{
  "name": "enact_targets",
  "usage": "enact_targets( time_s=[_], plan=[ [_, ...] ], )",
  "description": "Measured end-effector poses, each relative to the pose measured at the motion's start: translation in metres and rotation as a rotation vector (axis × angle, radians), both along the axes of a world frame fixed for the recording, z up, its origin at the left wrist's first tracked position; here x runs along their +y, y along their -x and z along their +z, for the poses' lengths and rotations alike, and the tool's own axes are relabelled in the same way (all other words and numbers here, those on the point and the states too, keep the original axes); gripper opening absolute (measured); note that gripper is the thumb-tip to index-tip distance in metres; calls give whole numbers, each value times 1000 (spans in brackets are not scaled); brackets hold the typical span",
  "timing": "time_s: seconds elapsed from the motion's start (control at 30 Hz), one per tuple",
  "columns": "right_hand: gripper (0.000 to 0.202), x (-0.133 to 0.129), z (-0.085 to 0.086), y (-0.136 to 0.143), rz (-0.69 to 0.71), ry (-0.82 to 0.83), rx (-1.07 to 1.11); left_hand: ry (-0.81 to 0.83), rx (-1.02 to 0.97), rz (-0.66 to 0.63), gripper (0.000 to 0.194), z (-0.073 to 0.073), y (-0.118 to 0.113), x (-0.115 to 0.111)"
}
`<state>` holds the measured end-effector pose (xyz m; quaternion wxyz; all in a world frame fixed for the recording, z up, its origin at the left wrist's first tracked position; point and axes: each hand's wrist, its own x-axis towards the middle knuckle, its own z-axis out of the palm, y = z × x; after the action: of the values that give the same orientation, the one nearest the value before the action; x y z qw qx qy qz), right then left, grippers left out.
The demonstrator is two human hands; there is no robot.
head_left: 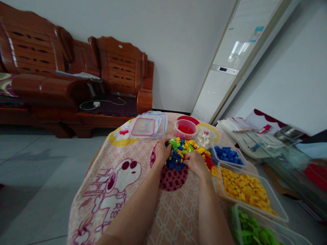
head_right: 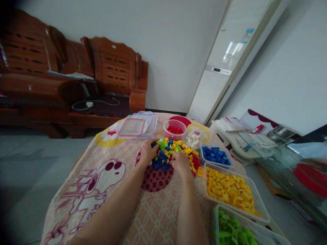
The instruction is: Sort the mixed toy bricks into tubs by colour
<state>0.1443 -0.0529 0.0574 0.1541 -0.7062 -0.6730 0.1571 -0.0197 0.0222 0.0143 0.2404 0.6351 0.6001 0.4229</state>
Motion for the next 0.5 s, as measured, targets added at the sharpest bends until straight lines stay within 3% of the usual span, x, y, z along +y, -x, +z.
enact_targets(
  time_s=[0.13,0.27,0.4,0.5],
  plan=[
    [9,-1,5,11,7,22,-167,-8,16,0,34,-2,0,2],
    [9,-1,3,12,9,8,-136,-13,32,-12,34,-1,0,3],
    [6,-1,3,4,7,55,135,-6,38,-16,34,0,1,3],
    [3,-1,5,-5,-115,80,437,3,50,-1,33,0,0,3]
  ],
)
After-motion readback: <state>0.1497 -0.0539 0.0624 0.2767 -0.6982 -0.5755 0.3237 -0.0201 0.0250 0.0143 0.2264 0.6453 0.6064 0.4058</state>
